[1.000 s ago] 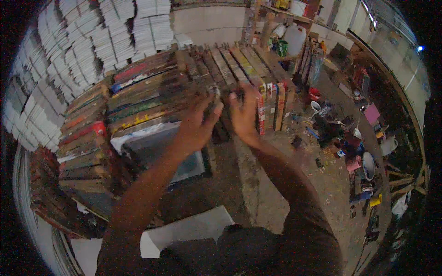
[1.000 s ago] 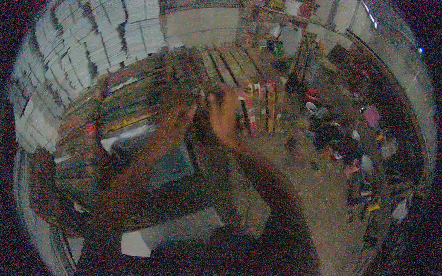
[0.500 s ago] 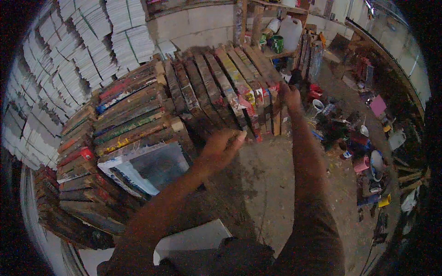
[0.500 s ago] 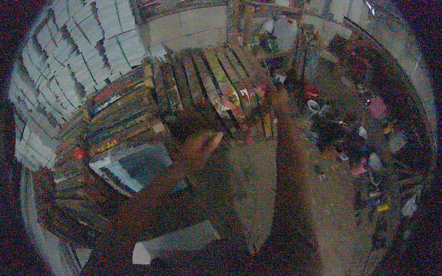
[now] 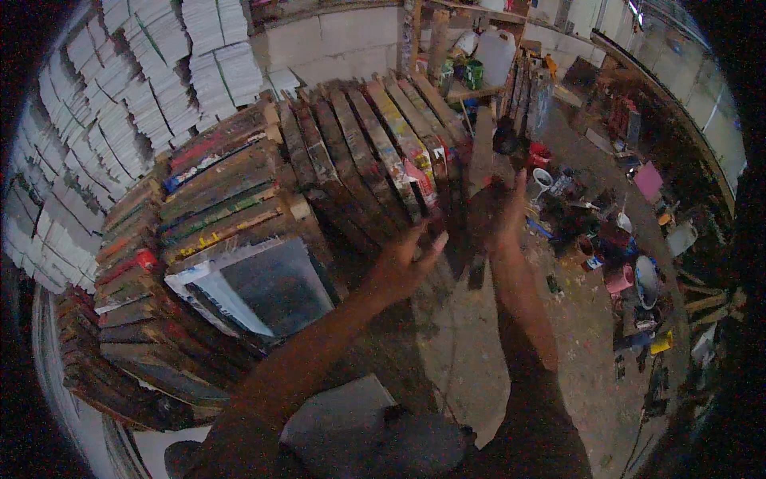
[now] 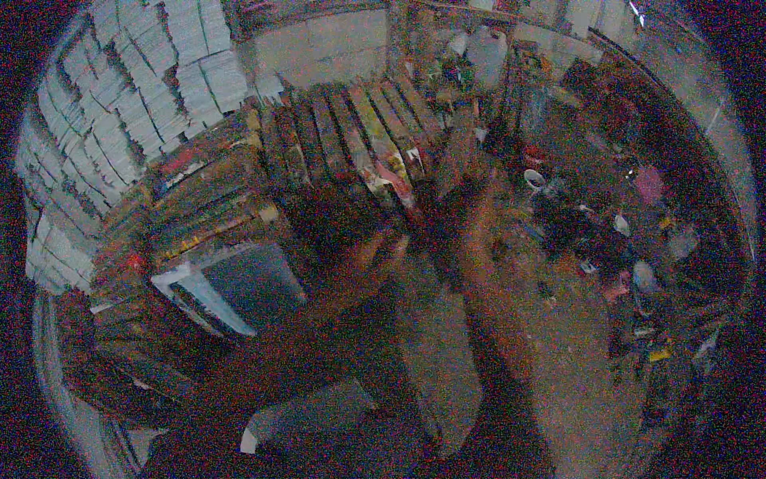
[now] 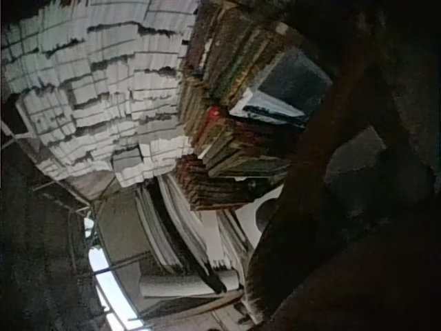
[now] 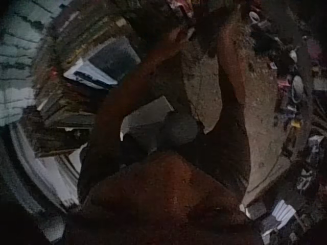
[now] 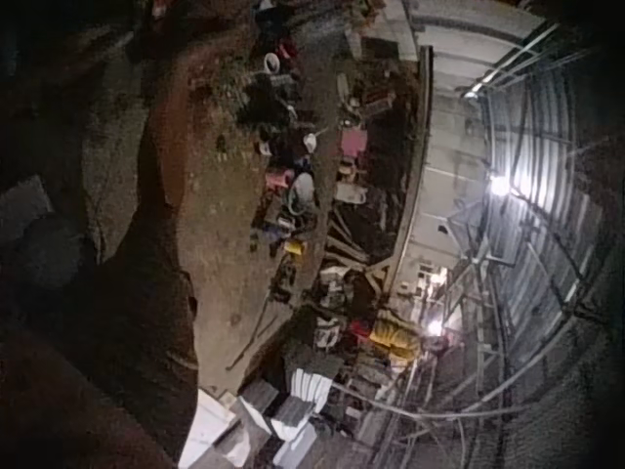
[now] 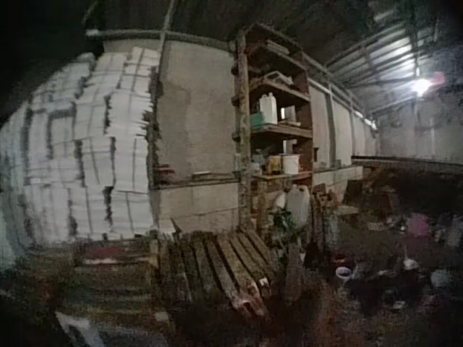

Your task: The person repeatedly picks up rectangular mesh screens from a pile, briefly holds them up, and places them onto a stack. The person handles multiple screens of varying colors, including green, blue, and red, in a repetitive cycle.

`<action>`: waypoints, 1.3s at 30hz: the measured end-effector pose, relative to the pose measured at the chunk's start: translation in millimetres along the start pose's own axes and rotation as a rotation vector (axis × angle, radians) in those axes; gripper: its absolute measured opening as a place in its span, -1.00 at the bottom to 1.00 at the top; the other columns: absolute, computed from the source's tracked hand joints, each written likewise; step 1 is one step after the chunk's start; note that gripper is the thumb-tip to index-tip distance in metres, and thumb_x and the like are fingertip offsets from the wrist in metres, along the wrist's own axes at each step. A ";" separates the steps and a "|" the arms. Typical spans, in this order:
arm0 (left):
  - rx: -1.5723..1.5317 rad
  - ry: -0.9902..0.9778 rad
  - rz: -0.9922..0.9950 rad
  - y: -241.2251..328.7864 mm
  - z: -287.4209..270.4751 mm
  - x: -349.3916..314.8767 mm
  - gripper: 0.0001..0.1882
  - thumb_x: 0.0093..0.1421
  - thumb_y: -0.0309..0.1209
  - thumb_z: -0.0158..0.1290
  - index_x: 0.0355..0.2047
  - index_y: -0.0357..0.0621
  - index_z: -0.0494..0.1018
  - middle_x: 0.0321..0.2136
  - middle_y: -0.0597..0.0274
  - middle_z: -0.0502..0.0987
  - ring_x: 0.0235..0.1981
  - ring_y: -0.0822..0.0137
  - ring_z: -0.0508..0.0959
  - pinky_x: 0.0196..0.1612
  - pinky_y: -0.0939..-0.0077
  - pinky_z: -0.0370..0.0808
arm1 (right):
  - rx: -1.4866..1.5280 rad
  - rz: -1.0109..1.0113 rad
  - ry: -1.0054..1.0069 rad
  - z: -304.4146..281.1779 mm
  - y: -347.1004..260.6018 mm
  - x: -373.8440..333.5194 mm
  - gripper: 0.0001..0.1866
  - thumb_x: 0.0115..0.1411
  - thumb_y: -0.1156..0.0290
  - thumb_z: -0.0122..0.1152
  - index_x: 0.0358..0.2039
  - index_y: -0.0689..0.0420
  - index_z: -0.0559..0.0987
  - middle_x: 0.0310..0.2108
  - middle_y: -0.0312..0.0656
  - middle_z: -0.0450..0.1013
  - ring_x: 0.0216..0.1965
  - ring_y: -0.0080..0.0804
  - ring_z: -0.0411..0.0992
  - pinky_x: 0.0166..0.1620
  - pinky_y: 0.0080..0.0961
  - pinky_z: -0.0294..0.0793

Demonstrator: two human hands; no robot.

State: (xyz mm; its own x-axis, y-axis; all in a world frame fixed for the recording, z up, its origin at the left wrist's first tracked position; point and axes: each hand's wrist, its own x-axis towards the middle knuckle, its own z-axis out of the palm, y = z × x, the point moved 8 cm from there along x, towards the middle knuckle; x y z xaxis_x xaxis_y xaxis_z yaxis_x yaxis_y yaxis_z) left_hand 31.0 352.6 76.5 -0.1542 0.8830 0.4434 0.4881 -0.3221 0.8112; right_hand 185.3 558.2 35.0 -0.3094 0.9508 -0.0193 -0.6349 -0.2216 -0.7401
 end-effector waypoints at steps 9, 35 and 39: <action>-0.408 0.291 -0.326 -32.6 -1.0 -24.2 -0.39 0.43 -0.04 0.04 0.17 -0.39 0.30 0.11 -0.12 0.50 0.13 0.01 0.52 0.18 0.22 0.42 | -0.151 0.044 -0.104 94.0 76.2 -155.6 0.04 0.38 -0.48 -0.39 0.34 0.32 0.32 0.31 0.03 0.33 0.34 -0.07 0.23 0.43 -0.17 0.04; 0.092 0.172 -0.091 -71.2 -54.2 -76.0 -0.56 0.45 -0.13 0.02 0.06 -0.28 0.38 -0.12 -0.02 0.59 -0.11 0.06 0.61 -0.01 0.14 0.53 | -0.948 -0.678 0.310 -138.5 -26.9 -12.9 -0.38 0.46 0.08 0.12 0.33 0.24 0.29 0.26 0.04 0.32 0.24 -0.10 0.32 0.27 -0.16 0.30; -0.254 0.061 -0.353 -77.1 -34.2 -86.1 -0.59 0.46 -0.12 -0.01 0.01 -0.25 0.34 -0.21 0.09 0.58 -0.27 0.18 0.62 -0.20 0.19 0.56 | -1.288 -0.995 -0.076 -155.5 -24.0 -13.2 -0.31 0.47 0.12 0.12 0.44 0.24 0.19 0.31 0.03 0.28 0.28 -0.10 0.29 0.31 -0.18 0.28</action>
State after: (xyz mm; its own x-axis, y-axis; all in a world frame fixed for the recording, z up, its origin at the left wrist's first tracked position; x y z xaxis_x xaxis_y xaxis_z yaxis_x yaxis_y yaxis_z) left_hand -22.8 289.7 -11.2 -0.3283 0.9345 0.1375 0.1709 -0.0844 0.9817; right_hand 314.7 584.8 -51.5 -0.2186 0.5790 0.7854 0.3724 0.7935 -0.4813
